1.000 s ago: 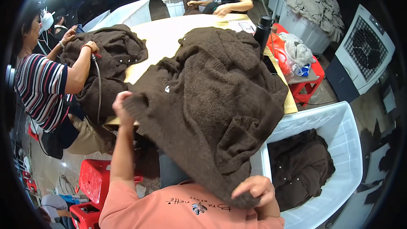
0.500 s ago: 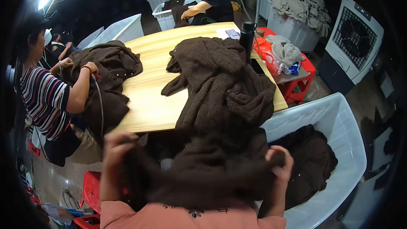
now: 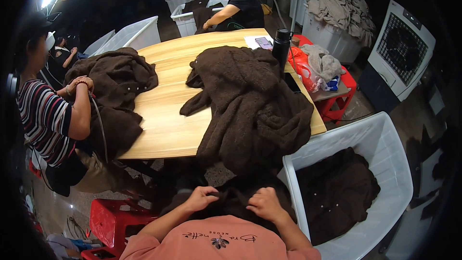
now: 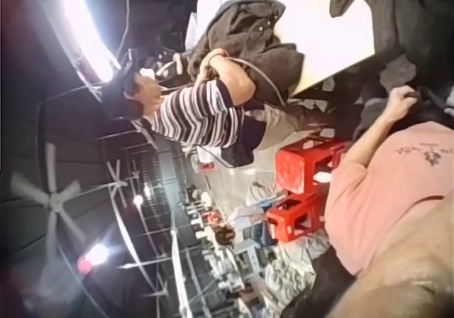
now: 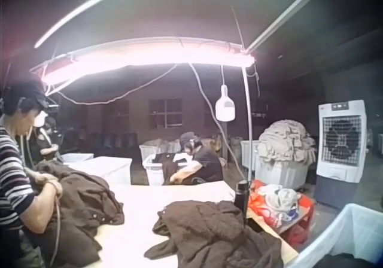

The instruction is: Inspecting brown sweaters for defects and sorting them into a storage bin.

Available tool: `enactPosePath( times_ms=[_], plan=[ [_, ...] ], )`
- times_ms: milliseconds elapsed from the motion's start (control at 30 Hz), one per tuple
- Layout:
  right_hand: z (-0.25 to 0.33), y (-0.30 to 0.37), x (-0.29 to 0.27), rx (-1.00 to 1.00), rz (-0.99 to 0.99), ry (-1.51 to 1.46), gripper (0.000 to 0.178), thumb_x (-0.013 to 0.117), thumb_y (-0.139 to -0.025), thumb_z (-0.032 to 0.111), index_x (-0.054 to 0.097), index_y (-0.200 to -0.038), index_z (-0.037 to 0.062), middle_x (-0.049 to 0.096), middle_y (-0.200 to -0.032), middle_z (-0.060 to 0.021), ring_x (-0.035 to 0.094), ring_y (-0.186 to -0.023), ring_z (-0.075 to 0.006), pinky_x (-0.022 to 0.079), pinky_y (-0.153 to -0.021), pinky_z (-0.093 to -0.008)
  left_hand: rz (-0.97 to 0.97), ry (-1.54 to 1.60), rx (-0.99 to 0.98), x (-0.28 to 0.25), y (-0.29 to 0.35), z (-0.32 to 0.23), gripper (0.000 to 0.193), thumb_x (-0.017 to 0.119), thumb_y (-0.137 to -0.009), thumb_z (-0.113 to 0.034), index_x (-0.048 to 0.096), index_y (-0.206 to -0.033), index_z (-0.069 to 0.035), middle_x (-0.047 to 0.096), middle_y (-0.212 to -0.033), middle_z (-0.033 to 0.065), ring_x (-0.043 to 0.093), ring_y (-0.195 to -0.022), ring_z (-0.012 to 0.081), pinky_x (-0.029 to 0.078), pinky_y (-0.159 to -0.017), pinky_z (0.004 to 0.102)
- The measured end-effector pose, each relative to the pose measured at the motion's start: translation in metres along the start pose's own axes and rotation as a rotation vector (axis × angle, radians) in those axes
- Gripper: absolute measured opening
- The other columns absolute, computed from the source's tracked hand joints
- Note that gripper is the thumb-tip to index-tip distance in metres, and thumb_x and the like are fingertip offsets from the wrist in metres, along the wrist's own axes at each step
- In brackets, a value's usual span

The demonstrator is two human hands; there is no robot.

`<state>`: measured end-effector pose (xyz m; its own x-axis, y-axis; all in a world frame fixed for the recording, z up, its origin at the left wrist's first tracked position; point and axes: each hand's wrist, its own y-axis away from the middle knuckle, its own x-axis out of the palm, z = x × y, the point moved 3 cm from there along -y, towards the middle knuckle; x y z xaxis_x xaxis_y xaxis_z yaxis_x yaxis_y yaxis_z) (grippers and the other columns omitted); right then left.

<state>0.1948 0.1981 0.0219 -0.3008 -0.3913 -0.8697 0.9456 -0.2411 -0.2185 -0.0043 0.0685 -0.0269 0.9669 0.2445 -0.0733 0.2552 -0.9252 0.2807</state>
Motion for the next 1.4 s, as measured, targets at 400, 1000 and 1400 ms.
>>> enactPosePath(
  times_ms=[400,1000,1400],
  plan=[
    [0.004,-0.036,0.074,0.276,-0.076,-1.006,0.007,0.061,-0.077,0.004,0.061,-0.084,0.0001,0.055,-0.072,-0.0027,0.052,-0.067,-0.0089,0.041,-0.059,-0.0229,-0.023,-0.164,0.089,0.019,-0.001,-0.009,0.014,0.067,-0.071,-0.006,0.059,-0.081,-0.001,0.06,-0.069,0.0058,0.053,-0.066,0.0093,0.044,-0.06,0.026],
    [0.012,-0.05,0.059,0.235,0.051,-0.826,0.009,0.053,-0.078,0.008,0.055,-0.076,-0.001,0.053,-0.064,-0.0121,0.052,-0.055,-0.0195,0.041,-0.051,-0.0318,-0.122,-0.227,0.143,0.012,-0.003,-0.016,0.011,0.064,-0.072,-0.007,0.061,-0.081,0.0,0.06,-0.064,0.0098,0.055,-0.059,0.0127,0.044,-0.056,0.0275],
    [0.014,-0.046,0.069,0.267,-0.077,-0.819,0.01,0.055,-0.077,0.007,0.055,-0.074,-0.002,0.053,-0.064,-0.0102,0.051,-0.056,-0.0153,0.04,-0.051,-0.0285,0.196,0.016,-0.02,0.012,-0.006,-0.001,0.011,0.062,-0.078,-0.008,0.063,-0.084,0.001,0.059,-0.07,-0.0005,0.048,-0.066,0.0041,0.041,-0.058,0.0221]
  ],
)
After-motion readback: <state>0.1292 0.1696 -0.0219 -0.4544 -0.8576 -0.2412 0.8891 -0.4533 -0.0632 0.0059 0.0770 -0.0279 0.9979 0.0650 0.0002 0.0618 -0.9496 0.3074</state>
